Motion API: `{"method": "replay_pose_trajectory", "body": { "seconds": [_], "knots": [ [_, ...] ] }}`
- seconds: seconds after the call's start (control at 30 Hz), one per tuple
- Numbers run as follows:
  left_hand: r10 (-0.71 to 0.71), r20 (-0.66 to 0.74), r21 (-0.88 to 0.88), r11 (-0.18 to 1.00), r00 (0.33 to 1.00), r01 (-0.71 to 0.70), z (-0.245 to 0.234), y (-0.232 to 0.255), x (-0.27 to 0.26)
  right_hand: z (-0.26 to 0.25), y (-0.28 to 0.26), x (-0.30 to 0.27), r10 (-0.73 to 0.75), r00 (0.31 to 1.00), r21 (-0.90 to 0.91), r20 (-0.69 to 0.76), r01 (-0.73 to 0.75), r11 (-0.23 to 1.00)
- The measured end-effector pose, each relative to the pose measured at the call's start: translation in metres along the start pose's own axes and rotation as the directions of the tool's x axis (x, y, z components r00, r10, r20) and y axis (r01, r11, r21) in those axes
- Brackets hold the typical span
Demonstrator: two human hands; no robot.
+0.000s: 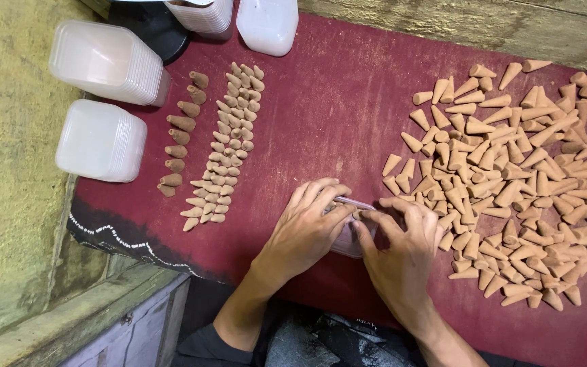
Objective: Sorting and packaging incense cones into a small plastic container
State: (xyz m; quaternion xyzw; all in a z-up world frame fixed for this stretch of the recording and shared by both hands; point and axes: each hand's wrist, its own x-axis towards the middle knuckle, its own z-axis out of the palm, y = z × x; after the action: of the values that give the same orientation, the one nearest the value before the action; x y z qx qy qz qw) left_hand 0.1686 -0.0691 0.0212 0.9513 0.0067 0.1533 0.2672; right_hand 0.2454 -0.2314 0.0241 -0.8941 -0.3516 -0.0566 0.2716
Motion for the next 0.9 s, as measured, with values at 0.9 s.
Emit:
{"method": "replay_pose_trajectory", "body": {
  "seconds": [0.9],
  "knots": [
    [-0.298, -0.565, -0.209, 0.954, 0.769, 0.215, -0.040, 0.001, -0.080, -0.024, -0.037, 0.009, -0.168, 0.981, 0.367, -0.093, 0.191, 0.910]
  ]
}}
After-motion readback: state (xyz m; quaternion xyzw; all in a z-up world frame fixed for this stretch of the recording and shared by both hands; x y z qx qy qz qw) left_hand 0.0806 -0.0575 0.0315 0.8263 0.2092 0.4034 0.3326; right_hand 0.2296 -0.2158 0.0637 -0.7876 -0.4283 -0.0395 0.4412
